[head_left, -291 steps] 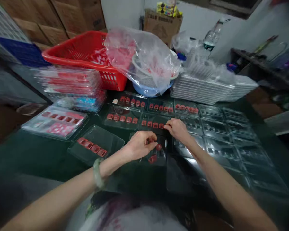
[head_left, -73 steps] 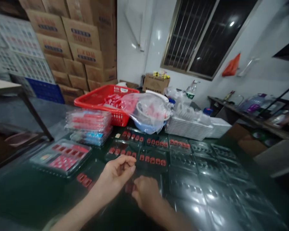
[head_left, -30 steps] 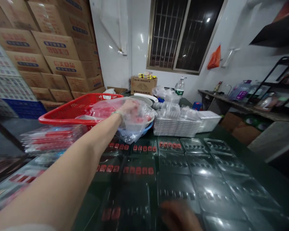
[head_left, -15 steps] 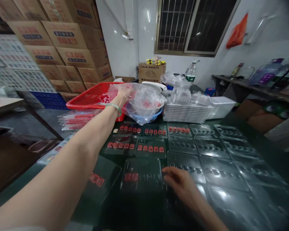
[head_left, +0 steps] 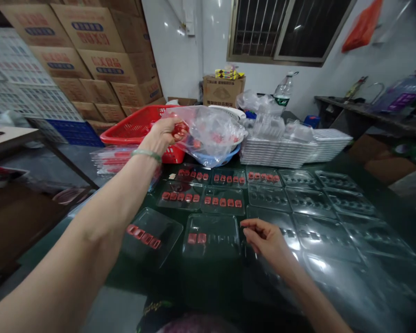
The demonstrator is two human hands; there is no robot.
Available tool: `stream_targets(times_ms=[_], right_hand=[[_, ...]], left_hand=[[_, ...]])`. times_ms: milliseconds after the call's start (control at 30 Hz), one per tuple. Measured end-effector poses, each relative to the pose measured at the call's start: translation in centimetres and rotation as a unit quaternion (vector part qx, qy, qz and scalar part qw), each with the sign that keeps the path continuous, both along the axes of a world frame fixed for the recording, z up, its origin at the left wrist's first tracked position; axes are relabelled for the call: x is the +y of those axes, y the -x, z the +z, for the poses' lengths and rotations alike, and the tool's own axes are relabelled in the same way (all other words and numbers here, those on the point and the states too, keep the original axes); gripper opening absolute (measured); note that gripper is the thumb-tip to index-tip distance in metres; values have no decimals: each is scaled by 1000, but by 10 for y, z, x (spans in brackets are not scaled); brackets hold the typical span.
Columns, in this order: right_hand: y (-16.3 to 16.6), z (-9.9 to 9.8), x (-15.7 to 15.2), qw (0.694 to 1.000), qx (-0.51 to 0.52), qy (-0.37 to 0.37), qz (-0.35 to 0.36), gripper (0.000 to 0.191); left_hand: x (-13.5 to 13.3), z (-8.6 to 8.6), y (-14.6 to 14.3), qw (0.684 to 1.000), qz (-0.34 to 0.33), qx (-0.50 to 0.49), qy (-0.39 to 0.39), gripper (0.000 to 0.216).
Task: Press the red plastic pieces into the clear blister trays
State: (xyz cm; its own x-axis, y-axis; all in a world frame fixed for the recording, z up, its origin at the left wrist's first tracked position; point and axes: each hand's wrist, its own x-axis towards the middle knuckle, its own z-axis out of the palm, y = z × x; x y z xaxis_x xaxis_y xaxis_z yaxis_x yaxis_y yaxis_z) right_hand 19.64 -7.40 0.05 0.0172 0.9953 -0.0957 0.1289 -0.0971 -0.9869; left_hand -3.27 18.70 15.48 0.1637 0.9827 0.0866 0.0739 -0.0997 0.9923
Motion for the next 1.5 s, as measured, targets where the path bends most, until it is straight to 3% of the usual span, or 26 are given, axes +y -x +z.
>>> stream_targets(times_ms=[67, 100, 167, 267, 333, 467, 567, 767, 967, 1200, 1367, 1500], right_hand=[[7, 5, 0, 1000, 5, -9, -15, 28], [12, 8, -1, 1000, 6, -17, -23, 28], [26, 15, -4, 999, 7, -34, -29, 29], [50, 25, -9, 997, 8, -77, -7, 26], [63, 27, -10, 993, -4, -117, 10, 26], [72, 18, -9, 987, -58, -152, -3, 27], [69, 13, -7, 986, -86, -144, -16, 27], [69, 21, 0, 974, -147, -173, -25, 22], [66, 26, 18, 977, -140, -132, 93, 18], [64, 18, 23, 993, -77, -62, 62, 16], [64, 17, 24, 990, -87, -55, 92, 20], [60, 11, 26, 985, -119, -70, 99, 11]], left_hand=[[-35, -12, 22, 999, 4, -40, 37, 19], [-58, -21, 30, 986, -11, -132, 98, 17], [-108, -44, 38, 933, -57, -278, 223, 11], [-174, -86, 31, 838, -120, -387, 365, 12], [-200, -110, 19, 785, -150, -420, 430, 19], [-214, -137, -1, 746, -143, -482, 436, 16], [-213, -145, -10, 746, -153, -466, 451, 19], [-218, -145, -18, 787, -142, -402, 447, 21], [-225, -149, -19, 833, -97, -344, 421, 18], [-224, -154, -10, 824, -128, -354, 424, 25], [-223, -154, -9, 846, -113, -333, 401, 28], [-225, -152, -10, 857, -105, -316, 393, 30]])
